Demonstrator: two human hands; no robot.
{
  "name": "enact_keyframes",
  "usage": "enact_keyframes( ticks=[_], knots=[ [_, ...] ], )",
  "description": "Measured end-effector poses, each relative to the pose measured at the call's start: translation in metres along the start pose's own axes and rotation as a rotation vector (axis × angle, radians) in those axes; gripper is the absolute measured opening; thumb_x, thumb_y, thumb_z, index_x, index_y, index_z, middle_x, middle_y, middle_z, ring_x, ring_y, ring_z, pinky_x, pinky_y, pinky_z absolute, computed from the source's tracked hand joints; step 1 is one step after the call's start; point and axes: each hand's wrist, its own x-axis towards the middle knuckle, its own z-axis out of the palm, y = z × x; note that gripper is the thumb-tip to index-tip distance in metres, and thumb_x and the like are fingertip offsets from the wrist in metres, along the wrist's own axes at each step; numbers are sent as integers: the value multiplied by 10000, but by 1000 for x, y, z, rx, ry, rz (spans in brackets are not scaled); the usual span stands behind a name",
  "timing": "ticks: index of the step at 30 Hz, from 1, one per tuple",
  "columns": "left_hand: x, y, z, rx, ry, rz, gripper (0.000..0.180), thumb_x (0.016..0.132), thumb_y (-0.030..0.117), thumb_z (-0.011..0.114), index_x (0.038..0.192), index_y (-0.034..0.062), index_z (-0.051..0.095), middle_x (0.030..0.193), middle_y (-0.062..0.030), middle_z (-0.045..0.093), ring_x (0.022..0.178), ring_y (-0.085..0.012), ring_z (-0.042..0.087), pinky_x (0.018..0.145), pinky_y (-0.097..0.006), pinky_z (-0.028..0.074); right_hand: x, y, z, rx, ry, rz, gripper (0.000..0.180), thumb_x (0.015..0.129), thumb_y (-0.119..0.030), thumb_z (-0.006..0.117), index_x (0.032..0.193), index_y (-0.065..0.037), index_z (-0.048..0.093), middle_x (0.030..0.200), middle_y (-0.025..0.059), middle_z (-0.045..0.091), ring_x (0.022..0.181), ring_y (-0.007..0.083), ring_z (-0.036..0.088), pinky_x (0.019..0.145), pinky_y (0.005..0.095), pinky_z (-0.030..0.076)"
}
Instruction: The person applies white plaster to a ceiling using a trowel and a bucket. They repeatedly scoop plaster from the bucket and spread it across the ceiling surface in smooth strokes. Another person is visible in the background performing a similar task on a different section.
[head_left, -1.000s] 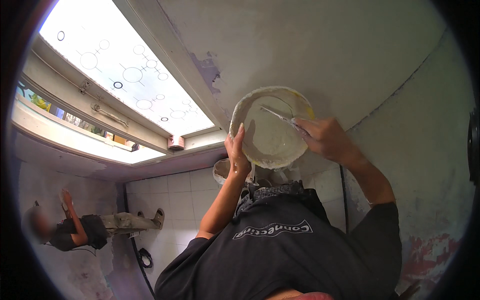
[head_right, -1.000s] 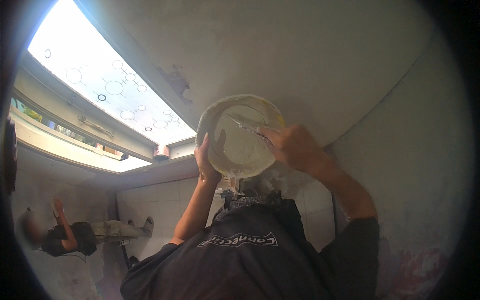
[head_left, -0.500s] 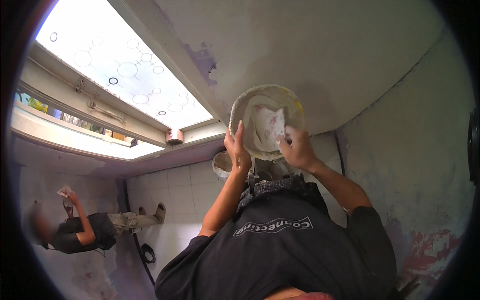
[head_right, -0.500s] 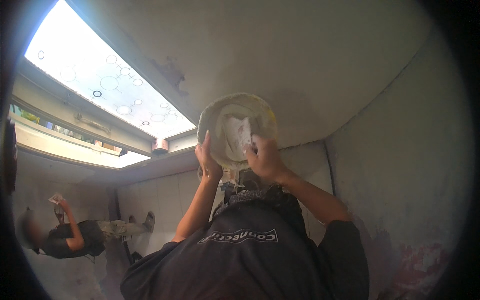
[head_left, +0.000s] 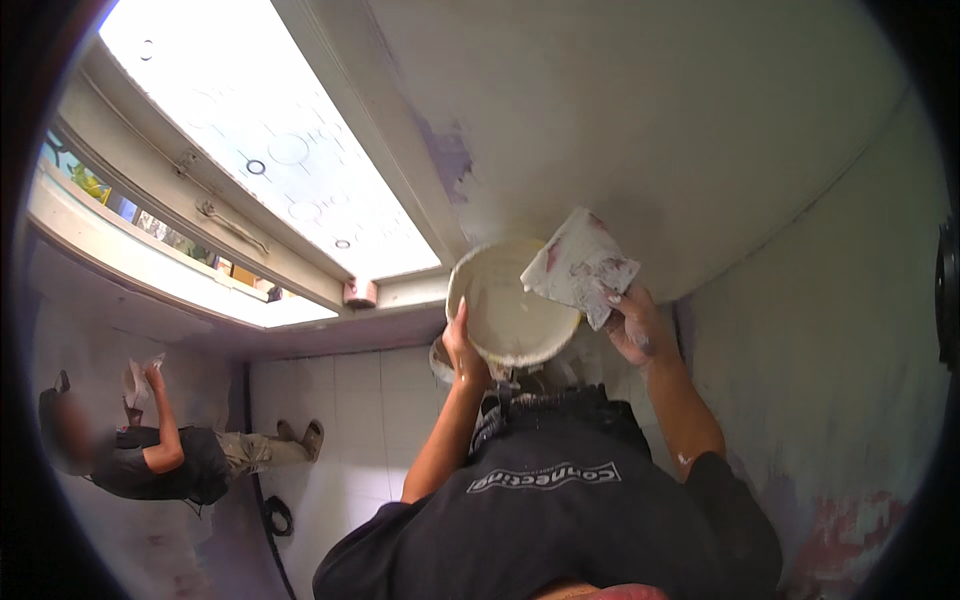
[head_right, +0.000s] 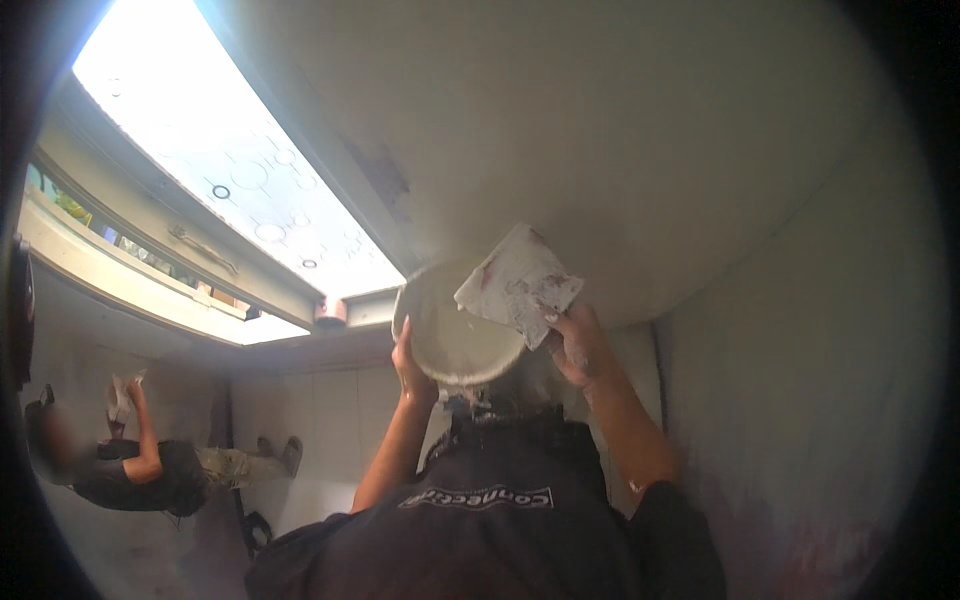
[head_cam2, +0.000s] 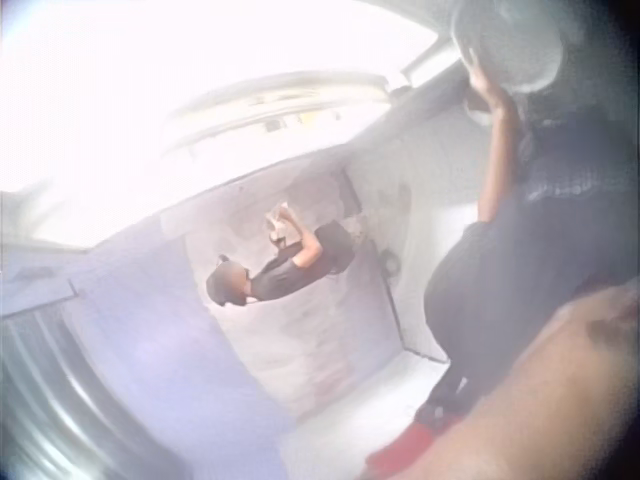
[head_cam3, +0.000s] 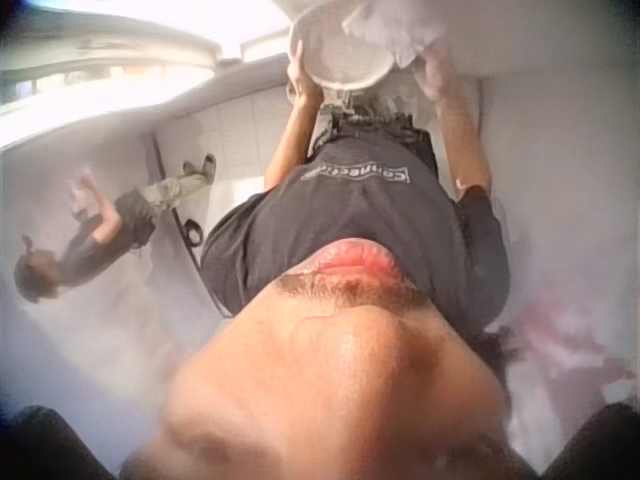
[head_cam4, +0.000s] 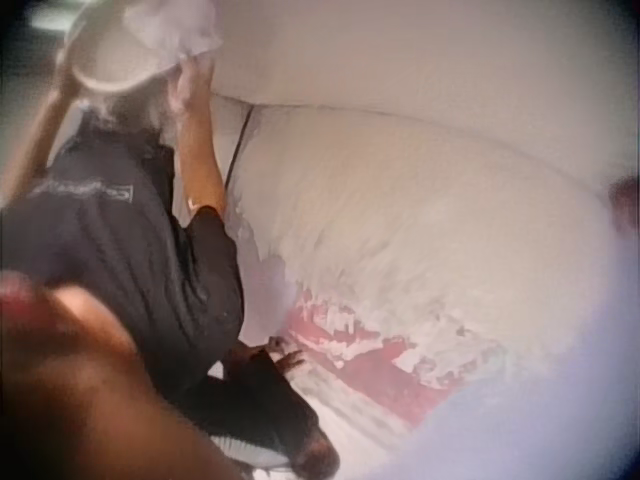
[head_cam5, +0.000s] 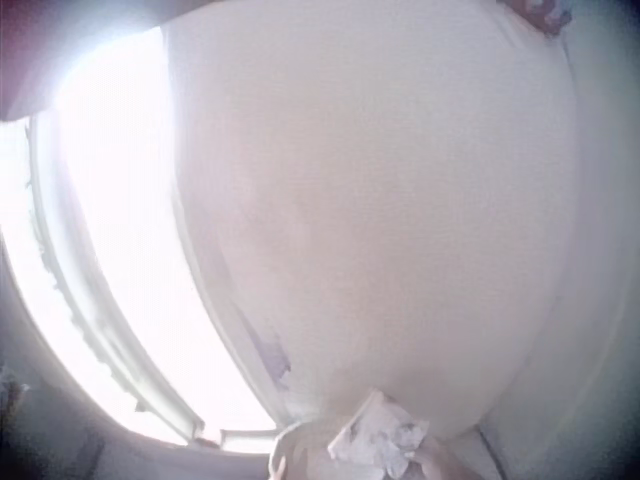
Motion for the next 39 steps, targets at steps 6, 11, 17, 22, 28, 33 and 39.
enact_keyframes(
  ticks=[6, 11, 17, 22, 28, 33, 39],
  knots=[
    [2, -5, -28, 56, -15, -58, 590, 901, 403, 521, 1296, -28, 445, 1228, -142, 529, 1116, -256, 523, 936, -375, 421, 30, -61, 63, -229, -5, -618, 386, 868, -14, 578, 1230, 49, 460, 1173, 105, 555, 1076, 192, 549, 917, 317, 445],
    [4, -6, -37, 40, 4, -80, 588, 892, 407, 528, 1282, -27, 460, 1211, -140, 540, 1105, -252, 531, 936, -373, 421, 80, -115, 126, -954, 17, -1456, 295, 836, -16, 600, 1130, 19, 596, 1091, 147, 636, 1061, 247, 604, 861, 336, 502],
    [5, 2, -38, 3, 10, -74, 569, 894, 392, 525, 1272, -30, 469, 1213, -142, 542, 1094, -252, 546, 918, -371, 442, 124, -136, 170, -1809, 207, -1991, 386, 754, -107, 656, 1138, -75, 628, 1230, 174, 577, 1072, 300, 607, 851, 360, 530],
    [7, -1, -43, -14, 52, -58, 544, 889, 387, 545, 1223, -40, 512, 1153, -130, 577, 1034, -232, 572, 874, -348, 458, 127, -134, 140, -2078, 553, -1883, 349, 790, -153, 615, 1131, -80, 631, 1242, 210, 560, 1065, 298, 615, 821, 338, 545],
    [7, -11, -57, 30, 27, -79, 553, 894, 397, 534, 1243, -31, 496, 1159, -135, 571, 1050, -242, 577, 880, -367, 474, 96, -124, 102, -2260, 631, -1625, 361, 807, -167, 617, 1160, -92, 620, 1197, 207, 584, 944, 261, 661, 780, 324, 556],
    [2, -13, -55, 8, 52, -116, 561, 886, 403, 550, 1241, -29, 499, 1157, -133, 572, 1046, -238, 575, 876, -362, 469, 62, -133, 108, -2149, 502, -1564, 443, 701, -30, 638, 1143, -63, 630, 1038, 164, 660, 746, 263, 673, 608, 329, 538],
    [-4, -6, -44, -9, 49, -130, 573, 875, 408, 566, 1231, -37, 507, 1147, -125, 576, 1026, -236, 576, 875, -351, 459, 56, -178, 163, -2041, 566, -1920, 479, 709, -36, 650, 1184, -91, 622, 1014, 112, 673, 658, 231, 639, 576, 318, 508]
  ],
)
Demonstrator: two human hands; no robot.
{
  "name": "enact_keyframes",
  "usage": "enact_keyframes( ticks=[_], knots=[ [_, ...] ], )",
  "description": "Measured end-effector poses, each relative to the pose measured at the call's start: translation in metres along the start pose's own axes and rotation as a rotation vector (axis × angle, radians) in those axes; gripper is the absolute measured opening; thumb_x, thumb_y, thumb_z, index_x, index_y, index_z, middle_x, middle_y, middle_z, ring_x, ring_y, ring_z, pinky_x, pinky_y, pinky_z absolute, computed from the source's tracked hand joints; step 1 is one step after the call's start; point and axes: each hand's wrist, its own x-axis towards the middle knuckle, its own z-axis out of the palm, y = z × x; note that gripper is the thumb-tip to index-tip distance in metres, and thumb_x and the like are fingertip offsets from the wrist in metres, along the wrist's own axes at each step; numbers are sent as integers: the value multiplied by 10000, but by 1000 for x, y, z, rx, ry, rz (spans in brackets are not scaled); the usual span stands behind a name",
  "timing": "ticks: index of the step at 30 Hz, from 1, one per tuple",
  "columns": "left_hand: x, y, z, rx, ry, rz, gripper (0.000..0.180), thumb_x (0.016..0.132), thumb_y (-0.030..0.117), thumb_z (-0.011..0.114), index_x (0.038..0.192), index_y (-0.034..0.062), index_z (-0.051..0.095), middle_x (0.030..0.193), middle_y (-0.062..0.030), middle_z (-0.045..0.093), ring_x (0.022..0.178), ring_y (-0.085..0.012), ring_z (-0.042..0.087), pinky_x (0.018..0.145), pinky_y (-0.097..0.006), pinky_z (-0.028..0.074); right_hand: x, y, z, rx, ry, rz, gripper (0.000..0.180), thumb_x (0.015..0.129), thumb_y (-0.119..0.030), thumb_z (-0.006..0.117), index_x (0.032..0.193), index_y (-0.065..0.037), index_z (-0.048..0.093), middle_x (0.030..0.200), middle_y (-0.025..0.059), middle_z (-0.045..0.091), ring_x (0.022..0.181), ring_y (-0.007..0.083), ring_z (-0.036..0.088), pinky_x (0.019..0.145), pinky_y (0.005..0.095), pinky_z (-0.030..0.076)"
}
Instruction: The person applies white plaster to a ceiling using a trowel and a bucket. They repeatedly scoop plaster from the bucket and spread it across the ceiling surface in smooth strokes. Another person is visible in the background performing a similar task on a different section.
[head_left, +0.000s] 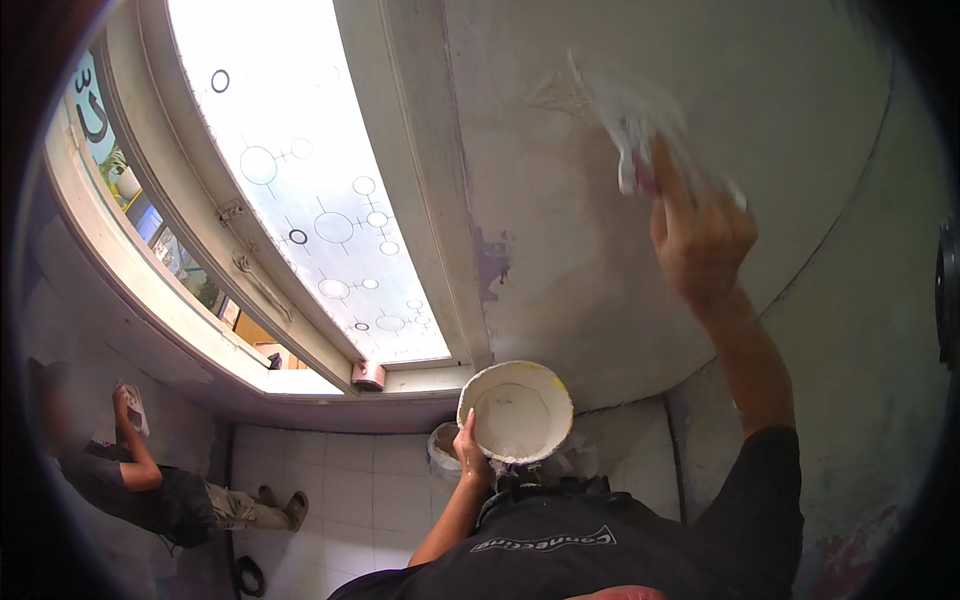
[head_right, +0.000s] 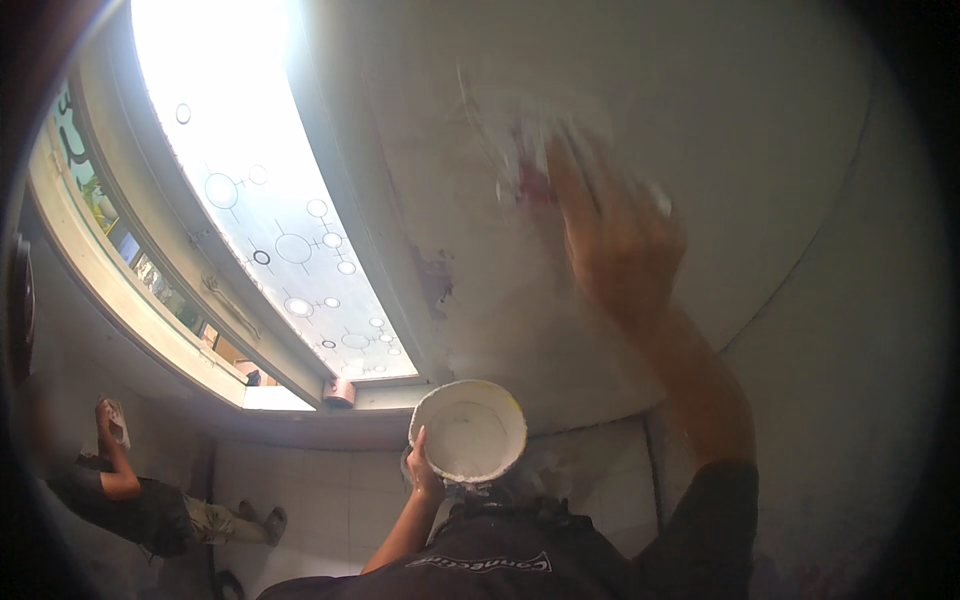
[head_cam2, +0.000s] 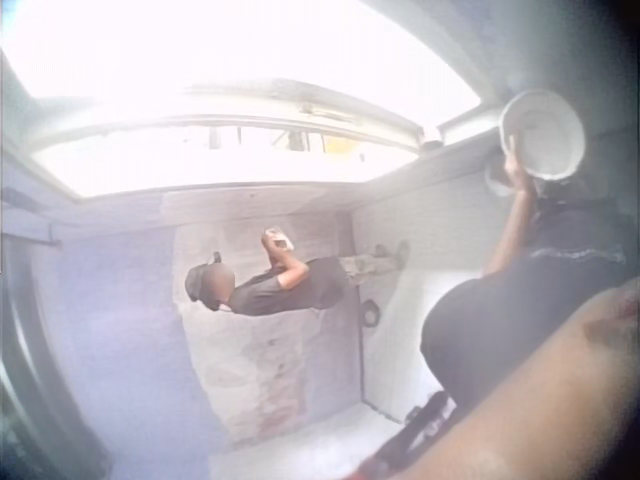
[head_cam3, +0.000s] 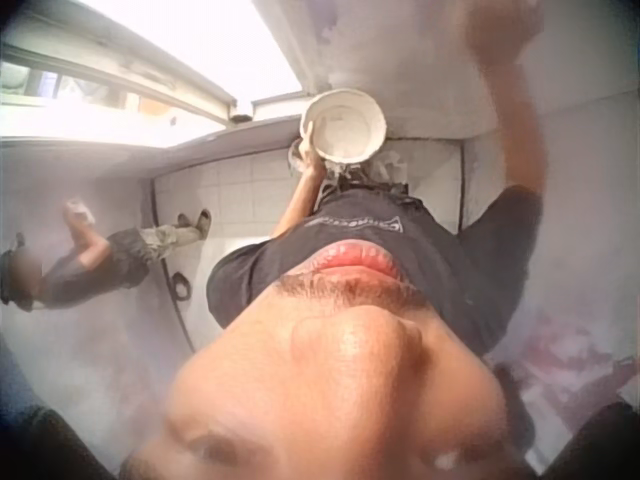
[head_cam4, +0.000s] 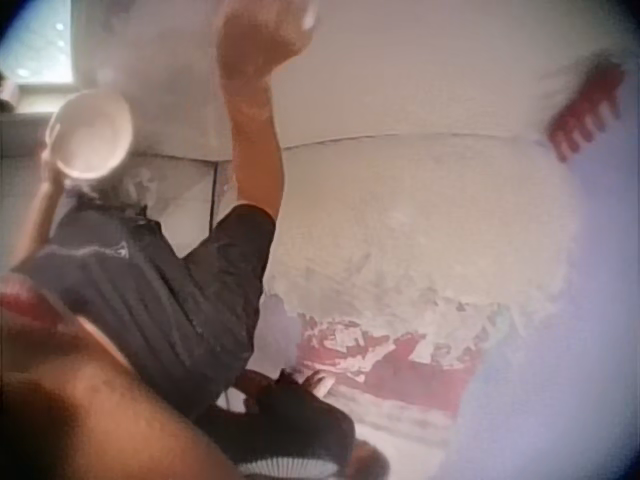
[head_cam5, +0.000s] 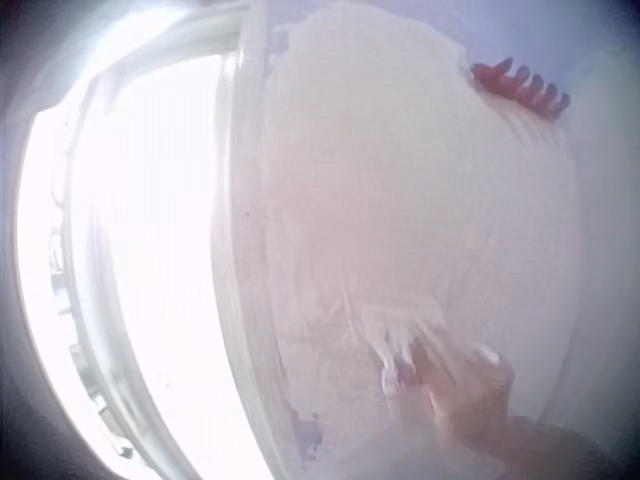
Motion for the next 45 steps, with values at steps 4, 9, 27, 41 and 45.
enact_keyframes(
  ticks=[4, 9, 27, 41, 45],
  knots=[
    [0, 4, 3, 34, 6, -9, 554, 876, 401, 564, 1212, -38, 527, 1139, -120, 581, 1017, -224, 574, 872, -345, 454, 41, 8, 38, -207, 74, -57, 398, 762, -83, 608, 1159, -95, 633, 1020, 134, 673, 723, 219, 664, 605, 317, 527],
    [-1, 2, 4, 42, 16, 38, 534, 883, 396, 555, 1191, -40, 547, 1132, -114, 590, 1002, -206, 574, 860, -335, 452, 4, -9, 78, -461, -144, -136, 333, 842, -198, 557, 1134, -54, 626, 1067, 184, 653, 873, 260, 679, 664, 364, 554],
    [-9, -5, -3, 3, 14, 100, 552, 915, 395, 493, 1250, -44, 487, 1167, -139, 571, 1047, -233, 570, 883, -340, 449, 70, 92, 29, -245, 50, 311, 356, 947, -262, 470, 1204, -44, 585, 744, 121, 660, 596, 290, 625, 569, 366, 496],
    [-10, -9, -21, -65, 101, 158, 522, 931, 388, 462, 1229, -38, 514, 1137, -129, 595, 1021, -224, 585, 875, -326, 453, -50, -86, 6, 350, -356, -263, 394, 806, -208, 616, 1178, -80, 615, 1121, 116, 644, 817, 213, 657, 746, 388, 529],
    [-9, -11, -25, -56, 146, 179, 519, 930, 387, 466, 1227, -36, 513, 1141, -128, 591, 1026, -223, 582, 879, -326, 452, -8, -27, -3, 191, -119, -174, 398, 784, -114, 630, 1179, -70, 613, 1153, 125, 634, 852, 236, 647, 773, 371, 505]
  ],
)
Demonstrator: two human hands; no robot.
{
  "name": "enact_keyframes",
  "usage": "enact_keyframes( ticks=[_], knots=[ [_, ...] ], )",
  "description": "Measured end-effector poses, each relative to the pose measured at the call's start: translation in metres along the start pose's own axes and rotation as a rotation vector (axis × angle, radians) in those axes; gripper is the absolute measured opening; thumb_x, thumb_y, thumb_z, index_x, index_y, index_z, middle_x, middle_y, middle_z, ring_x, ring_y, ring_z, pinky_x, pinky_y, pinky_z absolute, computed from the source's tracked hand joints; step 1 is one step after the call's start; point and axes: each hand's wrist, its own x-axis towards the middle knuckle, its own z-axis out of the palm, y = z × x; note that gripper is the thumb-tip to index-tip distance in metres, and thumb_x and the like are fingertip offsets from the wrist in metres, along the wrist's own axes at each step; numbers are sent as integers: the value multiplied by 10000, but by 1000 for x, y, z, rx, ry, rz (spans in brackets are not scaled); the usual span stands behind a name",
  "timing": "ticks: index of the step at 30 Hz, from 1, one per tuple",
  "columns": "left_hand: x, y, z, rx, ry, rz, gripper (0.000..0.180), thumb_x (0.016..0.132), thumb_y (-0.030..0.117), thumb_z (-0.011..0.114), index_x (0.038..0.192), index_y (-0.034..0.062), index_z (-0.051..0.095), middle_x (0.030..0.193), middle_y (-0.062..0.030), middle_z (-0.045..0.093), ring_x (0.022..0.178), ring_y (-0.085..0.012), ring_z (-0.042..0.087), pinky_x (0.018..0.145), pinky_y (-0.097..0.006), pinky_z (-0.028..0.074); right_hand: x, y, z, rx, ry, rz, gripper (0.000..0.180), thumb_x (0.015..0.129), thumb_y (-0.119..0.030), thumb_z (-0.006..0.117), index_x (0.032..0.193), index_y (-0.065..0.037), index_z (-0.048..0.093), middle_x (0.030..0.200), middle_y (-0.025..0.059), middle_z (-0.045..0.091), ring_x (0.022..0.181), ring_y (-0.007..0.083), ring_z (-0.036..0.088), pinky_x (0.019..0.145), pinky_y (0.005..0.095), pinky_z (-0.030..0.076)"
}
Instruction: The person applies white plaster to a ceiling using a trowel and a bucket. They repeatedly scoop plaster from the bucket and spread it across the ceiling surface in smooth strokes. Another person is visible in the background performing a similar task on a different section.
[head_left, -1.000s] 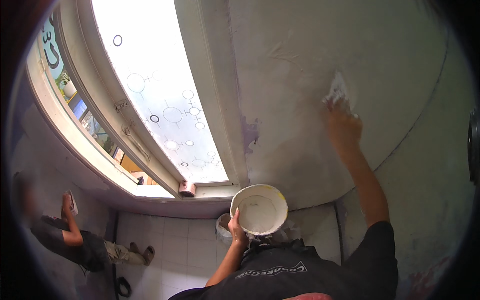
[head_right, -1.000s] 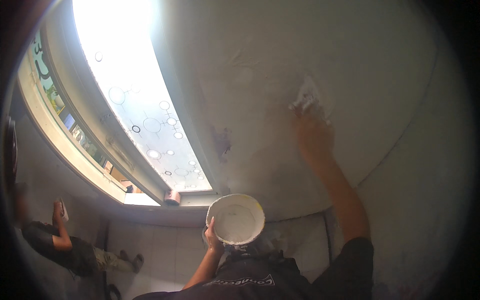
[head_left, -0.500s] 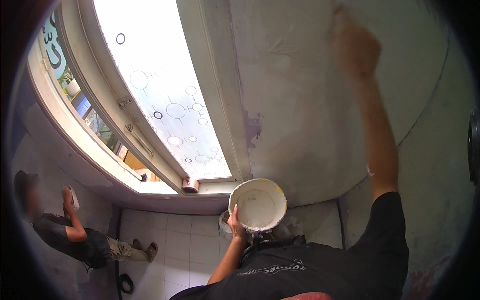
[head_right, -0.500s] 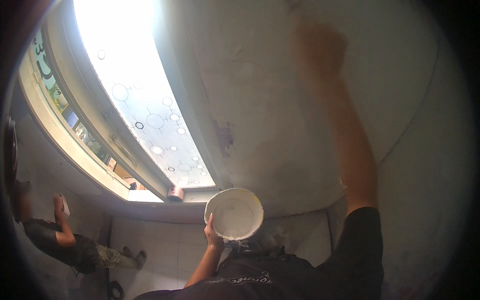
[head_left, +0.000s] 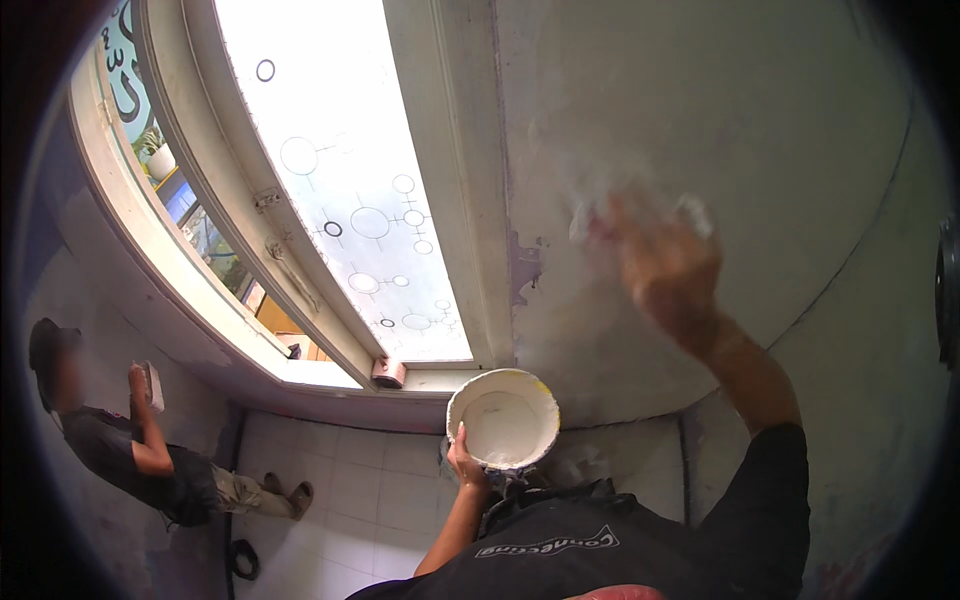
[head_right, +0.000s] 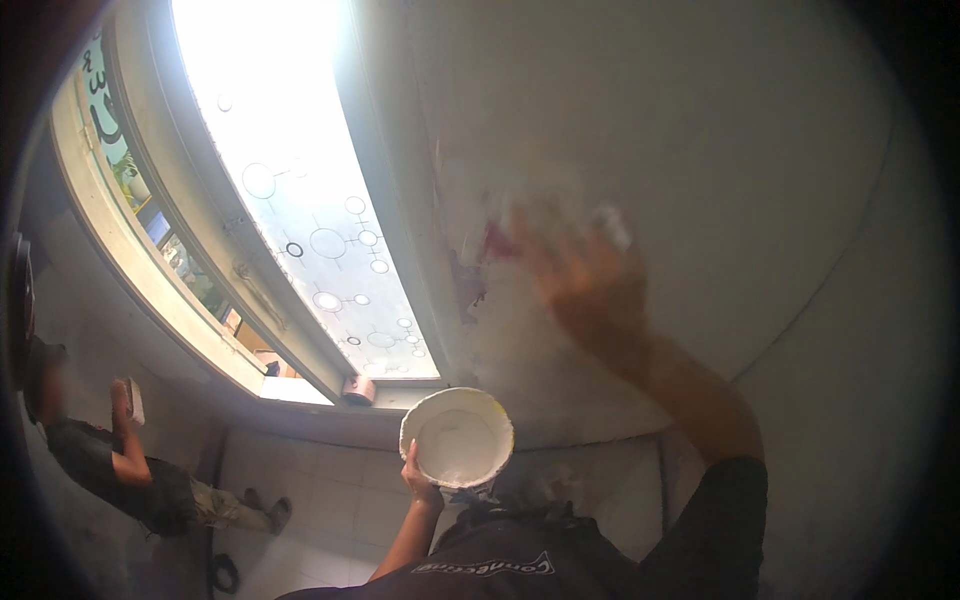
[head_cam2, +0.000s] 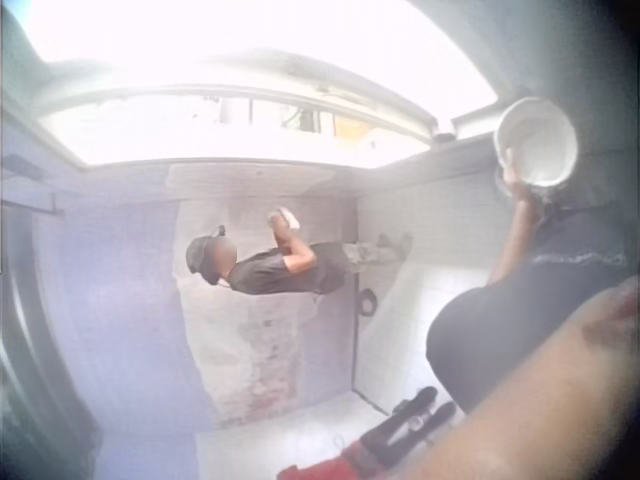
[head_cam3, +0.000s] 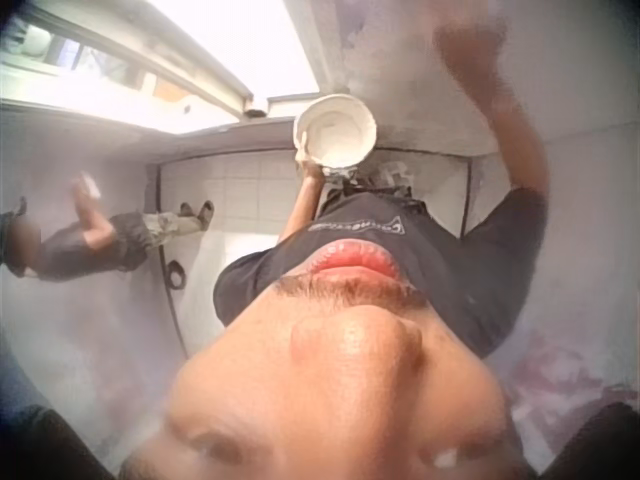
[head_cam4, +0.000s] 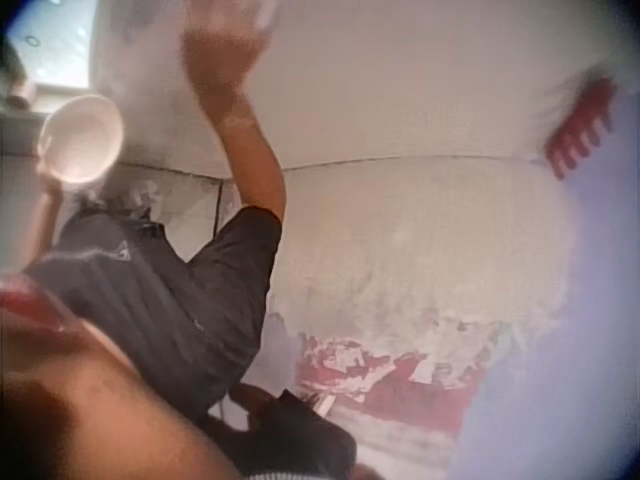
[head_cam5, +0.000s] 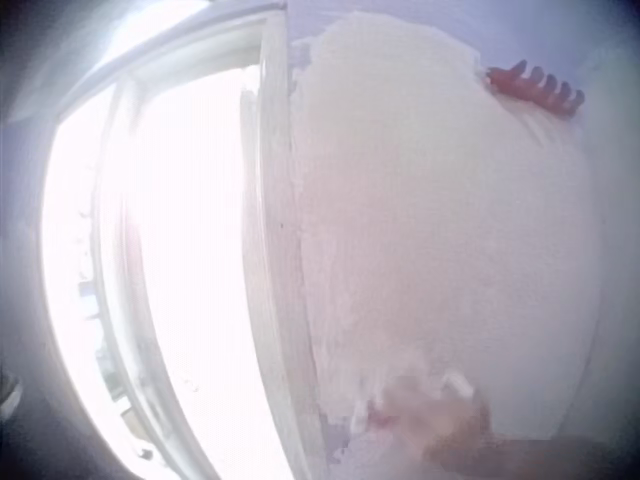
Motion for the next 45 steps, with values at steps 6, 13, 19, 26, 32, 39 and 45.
enact_keyframes(
  ticks=[6, 13, 19, 26, 32, 39, 45],
  knots=[
    [6, -3, 5, 26, -36, -42, 524, 917, 378, 478, 1233, -40, 507, 1152, -127, 582, 1047, -226, 568, 894, -334, 442, 38, 34, 60, -71, 229, 171, 386, 799, -126, 617, 1184, -84, 616, 1231, 137, 586, 1153, 332, 550, 958, 485, 430],
    [7, -4, 18, 64, -120, -51, 521, 898, 376, 498, 1220, -33, 521, 1143, -118, 584, 1033, -225, 570, 892, -338, 441, -41, -70, 92, 1, 16, 54, 313, 762, -69, 609, 1067, -17, 651, 1211, 183, 590, 1129, 330, 575, 942, 397, 484],
    [3, 1, 15, 48, -109, -64, 530, 896, 379, 505, 1235, -28, 512, 1162, -113, 583, 1048, -223, 567, 900, -336, 436, -36, -13, 24, 137, 16, 111, 345, 730, -79, 633, 1071, -30, 660, 1080, 162, 646, 885, 226, 656, 707, 324, 530],
    [1, -2, 9, 19, -79, -92, 524, 905, 385, 489, 1237, -20, 514, 1162, -116, 583, 1061, -225, 563, 907, -335, 433, 27, 108, 35, -355, 144, 444, 368, 876, -218, 599, 1213, -71, 588, 1123, 132, 630, 844, 240, 633, 670, 340, 520],
    [4, -5, 11, -33, -36, -95, 478, 904, 359, 501, 1176, -31, 553, 1089, -104, 606, 978, -209, 585, 849, -315, 453, -114, -64, 94, 19, -37, 270, 436, 830, -135, 580, 1262, -78, 563, 1339, 120, 511, 1241, 299, 487, 934, 344, 477],
    [4, -2, 6, 15, -38, -93, 508, 904, 398, 487, 1212, -3, 539, 1119, -101, 598, 1019, -224, 583, 888, -339, 447, -143, -84, 43, 369, -227, 315, 347, 750, -56, 623, 1096, -46, 643, 1217, 148, 598, 1099, 273, 600, 831, 361, 526],
    [11, -6, 9, 32, -62, -123, 526, 898, 378, 498, 1252, -11, 502, 1169, -109, 575, 1058, -228, 564, 909, -350, 437, -3, 42, 11, -61, 153, 276, 389, 757, -31, 622, 1146, -35, 629, 903, 139, 671, 610, 260, 598, 567, 368, 483]
  ],
)
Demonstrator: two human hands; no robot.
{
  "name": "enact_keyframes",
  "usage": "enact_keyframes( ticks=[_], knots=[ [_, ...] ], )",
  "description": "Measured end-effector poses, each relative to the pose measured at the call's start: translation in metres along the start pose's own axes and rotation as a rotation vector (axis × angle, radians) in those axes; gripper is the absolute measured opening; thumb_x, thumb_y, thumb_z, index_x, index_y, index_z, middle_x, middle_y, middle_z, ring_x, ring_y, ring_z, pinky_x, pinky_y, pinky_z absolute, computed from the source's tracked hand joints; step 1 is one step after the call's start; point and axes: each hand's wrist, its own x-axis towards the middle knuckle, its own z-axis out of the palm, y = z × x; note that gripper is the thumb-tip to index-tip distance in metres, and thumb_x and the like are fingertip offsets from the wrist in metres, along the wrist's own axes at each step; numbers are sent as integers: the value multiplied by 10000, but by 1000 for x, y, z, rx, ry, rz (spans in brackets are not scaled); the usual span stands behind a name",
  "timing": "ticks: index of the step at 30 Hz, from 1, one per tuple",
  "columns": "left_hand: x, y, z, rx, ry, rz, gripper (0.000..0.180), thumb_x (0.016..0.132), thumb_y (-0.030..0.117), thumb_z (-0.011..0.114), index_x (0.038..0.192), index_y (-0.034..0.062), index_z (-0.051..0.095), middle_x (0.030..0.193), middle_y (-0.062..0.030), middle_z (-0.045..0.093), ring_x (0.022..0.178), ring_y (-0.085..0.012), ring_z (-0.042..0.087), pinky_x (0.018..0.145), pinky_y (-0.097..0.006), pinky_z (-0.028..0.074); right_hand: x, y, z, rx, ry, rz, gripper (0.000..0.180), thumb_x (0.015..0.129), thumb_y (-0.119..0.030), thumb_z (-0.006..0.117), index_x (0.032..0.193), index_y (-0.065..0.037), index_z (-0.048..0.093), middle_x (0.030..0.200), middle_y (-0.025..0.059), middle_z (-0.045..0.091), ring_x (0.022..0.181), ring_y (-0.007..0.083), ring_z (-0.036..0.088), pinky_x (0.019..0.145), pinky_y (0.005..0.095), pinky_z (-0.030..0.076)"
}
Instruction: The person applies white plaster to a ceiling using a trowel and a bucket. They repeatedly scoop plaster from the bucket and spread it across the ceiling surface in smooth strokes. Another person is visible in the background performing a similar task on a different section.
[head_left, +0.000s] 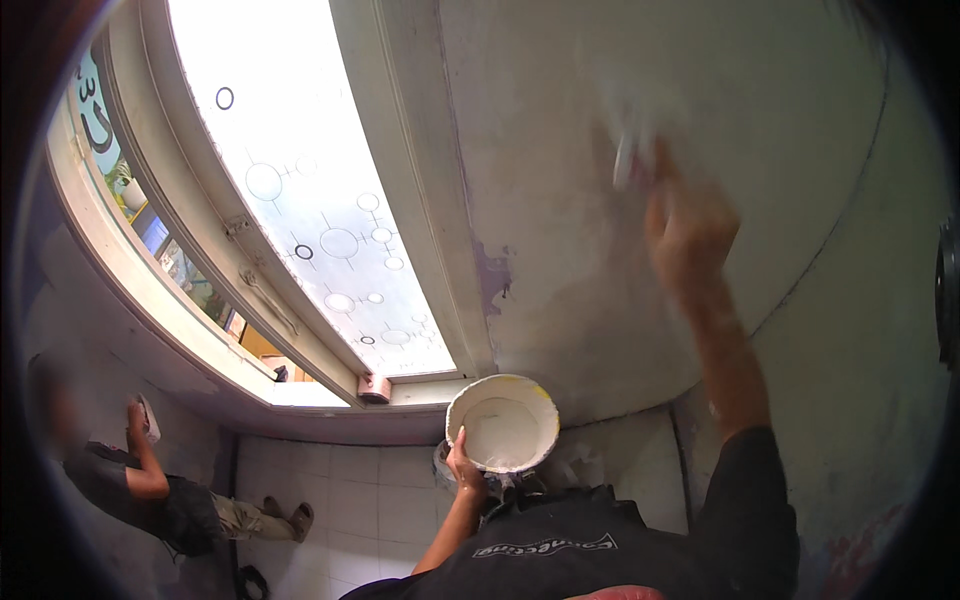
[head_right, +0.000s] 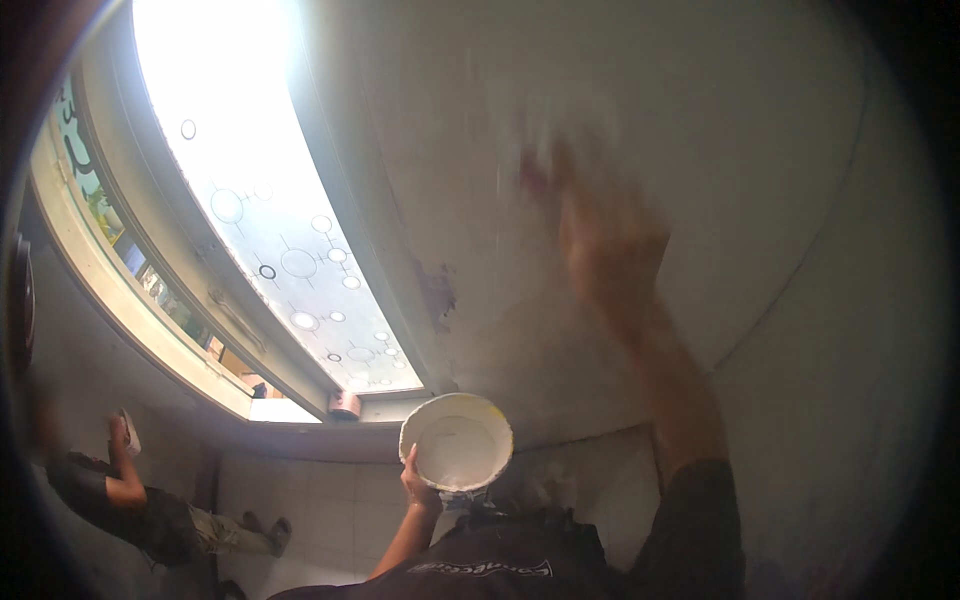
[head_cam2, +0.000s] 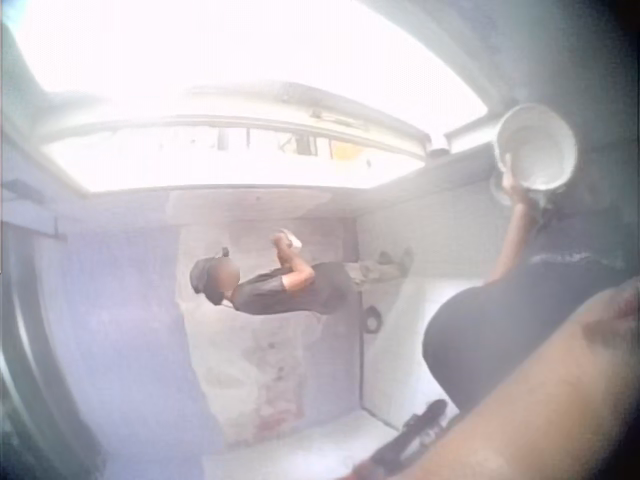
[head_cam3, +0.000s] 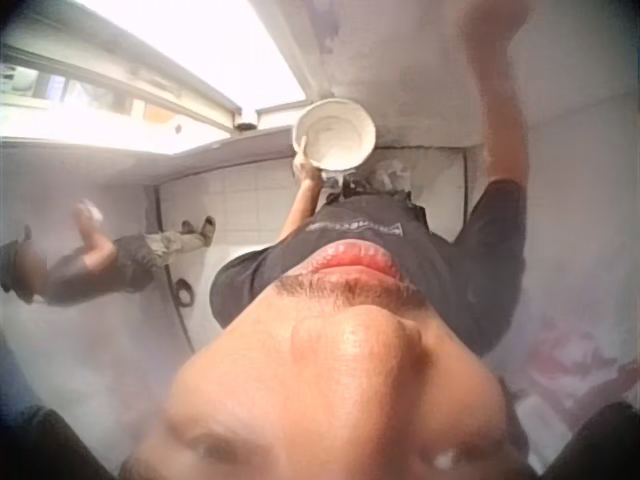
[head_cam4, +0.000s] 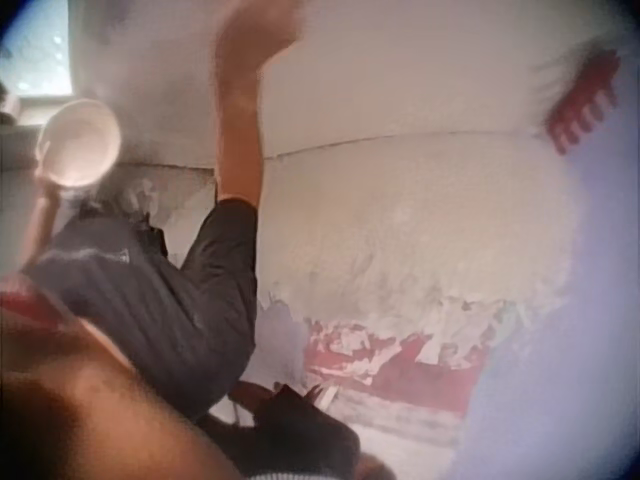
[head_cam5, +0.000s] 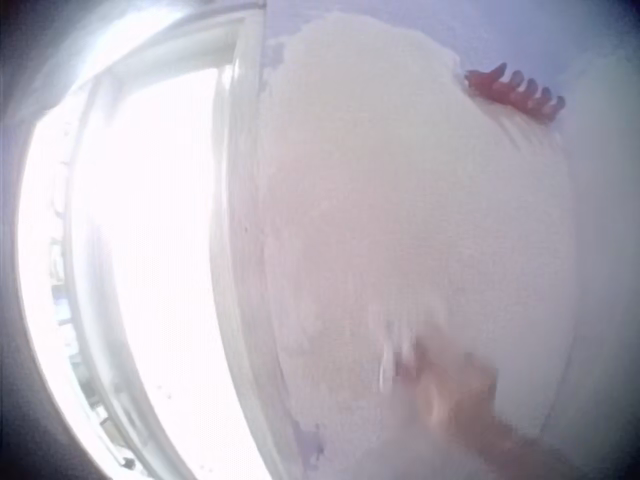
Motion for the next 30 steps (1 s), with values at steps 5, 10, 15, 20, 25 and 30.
enact_keyframes(
  ticks=[5, 10, 15, 20, 25, 30],
  knots=[
    [-3, -2, 4, 7, -39, 36, 531, 895, 365, 503, 1262, -18, 489, 1196, -118, 564, 1081, -236, 556, 914, -355, 435, 86, 32, 40, -241, 115, 67, 360, 838, -108, 619, 1197, -88, 610, 981, 127, 666, 785, 284, 640, 675, 386, 518],
    [-1, -6, 2, -35, -62, 30, 530, 893, 361, 507, 1258, -22, 491, 1190, -122, 568, 1071, -237, 561, 914, -350, 435, -55, -69, 67, -224, -34, -177, 363, 910, -348, 543, 1115, -62, 631, 1224, 146, 589, 1132, 307, 570, 812, 404, 524],
    [-5, -4, -3, -35, -41, 30, 539, 890, 373, 517, 1255, -23, 493, 1164, -121, 581, 1050, -236, 570, 900, -343, 441, -157, -118, 33, 277, -392, -151, 326, 732, -46, 600, 1053, -33, 657, 1176, 171, 614, 906, 290, 659, 664, 343, 556],
    [-9, 0, -3, 13, -14, 45, 540, 885, 376, 529, 1246, -24, 498, 1142, -119, 586, 1034, -235, 576, 877, -345, 452, -80, -71, -2, 409, -479, 33, 414, 724, -45, 620, 1138, -61, 620, 1162, 171, 612, 927, 273, 650, 736, 350, 548],
    [-7, -3, -3, 9, -11, 27, 540, 883, 373, 530, 1243, -28, 500, 1137, -119, 589, 1023, -232, 580, 868, -346, 456, 49, -52, 17, 215, 148, -227, 396, 731, -53, 641, 1127, -70, 633, 1186, 154, 608, 977, 280, 643, 755, 344, 544],
    [-8, -6, -3, -26, -54, 39, 529, 882, 359, 525, 1242, -27, 506, 1145, -124, 588, 1026, -231, 578, 878, -342, 452, 83, -83, 79, 38, 162, -321, 361, 768, -78, 619, 1125, -24, 628, 1181, 200, 604, 1073, 327, 606, 884, 404, 512]
  ],
)
